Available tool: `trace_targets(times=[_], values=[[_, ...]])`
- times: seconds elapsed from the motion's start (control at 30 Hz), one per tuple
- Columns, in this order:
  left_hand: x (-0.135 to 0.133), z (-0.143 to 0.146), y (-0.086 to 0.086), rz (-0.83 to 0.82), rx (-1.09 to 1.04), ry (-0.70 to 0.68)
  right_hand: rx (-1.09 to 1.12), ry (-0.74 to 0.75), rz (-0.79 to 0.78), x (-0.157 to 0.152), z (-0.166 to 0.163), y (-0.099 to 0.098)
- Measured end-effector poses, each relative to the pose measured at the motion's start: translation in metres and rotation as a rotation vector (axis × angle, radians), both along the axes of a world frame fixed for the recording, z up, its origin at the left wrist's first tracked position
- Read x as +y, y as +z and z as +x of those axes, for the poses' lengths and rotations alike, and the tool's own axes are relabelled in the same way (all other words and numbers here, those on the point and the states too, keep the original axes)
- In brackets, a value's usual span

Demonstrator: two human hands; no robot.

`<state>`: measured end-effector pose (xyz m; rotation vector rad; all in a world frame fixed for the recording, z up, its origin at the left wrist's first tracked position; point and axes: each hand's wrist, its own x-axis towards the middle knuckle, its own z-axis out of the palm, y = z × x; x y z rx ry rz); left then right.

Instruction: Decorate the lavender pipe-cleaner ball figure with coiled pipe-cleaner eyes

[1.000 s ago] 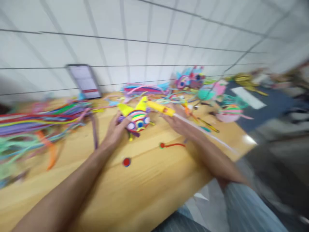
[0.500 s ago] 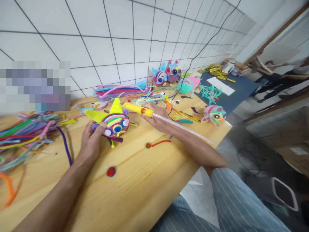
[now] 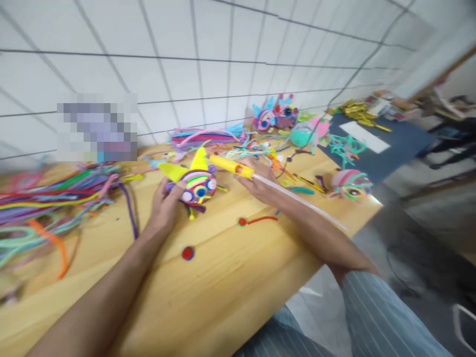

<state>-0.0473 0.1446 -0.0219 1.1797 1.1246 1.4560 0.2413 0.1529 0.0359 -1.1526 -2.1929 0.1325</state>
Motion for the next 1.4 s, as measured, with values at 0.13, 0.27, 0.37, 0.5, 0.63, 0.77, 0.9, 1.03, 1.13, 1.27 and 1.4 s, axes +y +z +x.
trace_targets(times=[0.13,0.27,0.37,0.5,0.63,0.77,0.9,1.03,1.13,1.27,1.4], values=[[-0.003,0.009,0.014,0.004,-0.033,-0.030,-0.076,-0.065,0.047,0.002,-0.002,0.006],[-0.004,0.008,0.014,0.004,-0.054,-0.057,-0.128,-0.118,0.073,0.001,-0.004,0.013],[-0.005,0.007,0.014,0.014,-0.059,-0.058,-0.124,-0.153,0.095,0.003,-0.005,0.012],[-0.005,0.008,0.015,0.024,-0.068,-0.058,-0.103,-0.183,0.103,0.008,-0.005,0.007],[-0.006,0.009,0.016,0.028,-0.074,-0.048,-0.118,-0.206,0.052,0.007,-0.005,0.007],[-0.008,0.010,0.017,0.005,-0.097,-0.071,-0.152,-0.235,0.035,0.006,-0.005,0.011],[-0.007,0.009,0.017,0.002,-0.091,-0.056,-0.155,-0.249,0.029,0.007,-0.006,0.010],[-0.009,0.009,0.017,-0.033,-0.122,-0.117,-0.125,-0.224,0.039,0.008,-0.007,0.009],[-0.010,0.010,0.018,-0.051,-0.151,-0.155,-0.117,-0.199,0.044,0.006,-0.008,0.012],[-0.012,0.010,0.020,-0.056,-0.160,-0.157,-0.135,-0.188,0.041,0.004,-0.010,0.018],[-0.012,0.010,0.020,-0.063,-0.162,-0.164,-0.114,-0.209,0.046,0.006,-0.012,0.018]])
